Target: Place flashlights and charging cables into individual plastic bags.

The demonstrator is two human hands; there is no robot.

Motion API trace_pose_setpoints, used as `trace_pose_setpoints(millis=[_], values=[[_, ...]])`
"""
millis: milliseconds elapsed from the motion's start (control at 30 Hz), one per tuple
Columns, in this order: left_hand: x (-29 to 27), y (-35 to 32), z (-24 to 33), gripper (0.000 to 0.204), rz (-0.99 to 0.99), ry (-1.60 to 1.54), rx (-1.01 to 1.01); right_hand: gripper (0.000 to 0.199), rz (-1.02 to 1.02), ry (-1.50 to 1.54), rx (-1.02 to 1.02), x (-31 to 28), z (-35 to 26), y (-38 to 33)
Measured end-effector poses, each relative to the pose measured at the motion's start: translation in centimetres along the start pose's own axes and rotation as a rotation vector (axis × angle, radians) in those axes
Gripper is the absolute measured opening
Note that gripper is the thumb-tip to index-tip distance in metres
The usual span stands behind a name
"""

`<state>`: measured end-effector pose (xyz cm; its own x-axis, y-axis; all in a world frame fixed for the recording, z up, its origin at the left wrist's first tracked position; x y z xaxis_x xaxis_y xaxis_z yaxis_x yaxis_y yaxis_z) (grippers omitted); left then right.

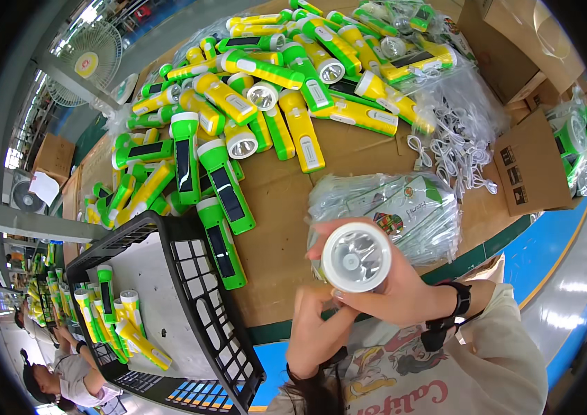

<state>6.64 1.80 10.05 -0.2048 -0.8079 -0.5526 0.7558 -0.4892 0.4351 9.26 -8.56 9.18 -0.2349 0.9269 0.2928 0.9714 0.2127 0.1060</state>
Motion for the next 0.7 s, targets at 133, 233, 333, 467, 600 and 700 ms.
trace_pose_setpoints(millis=[133,233,333,467,600,700], values=[[-0.2,-0.8,-2.0,0.028,0.026,-0.054,-0.086,0.065,-0.287,-0.08,0.034,-0.6,-0.5,-0.6],[-0.2,-0.8,-2.3,0.027,-0.008,-0.14,-0.057,0.054,-0.518,-0.504,-0.071,-0.5,-1.4,-0.7],[0.0,-0.3,-1.7,0.028,-0.054,-0.175,-0.022,0.043,-0.523,-0.87,-0.214,-1.2,-1.7,-0.9],[-1.4,0.0,0.0,0.028,-0.075,-0.132,-0.027,0.038,-0.468,-1.075,-0.277,-1.4,-2.9,-0.1],[-1.9,-0.3,0.0,0.029,-0.095,-0.02,-0.053,0.034,-0.556,-1.392,-0.609,1.4,-4.1,-0.7],[-3.1,-0.5,0.1,0.029,-0.059,-0.029,-0.048,0.031,-0.518,-1.59,-0.692,2.5,-4.7,-0.6]])
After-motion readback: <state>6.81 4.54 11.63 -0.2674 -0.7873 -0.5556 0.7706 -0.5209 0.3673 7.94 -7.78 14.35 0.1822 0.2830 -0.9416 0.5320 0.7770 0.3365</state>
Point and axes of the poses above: each hand's wrist, its own y-axis towards the middle knuckle, its own x-axis out of the palm, z = x × y, the point moved 10 cm from there along y, towards the middle knuckle, and after that the axes turned 3 degrees about -z, right-handed, at the moved point
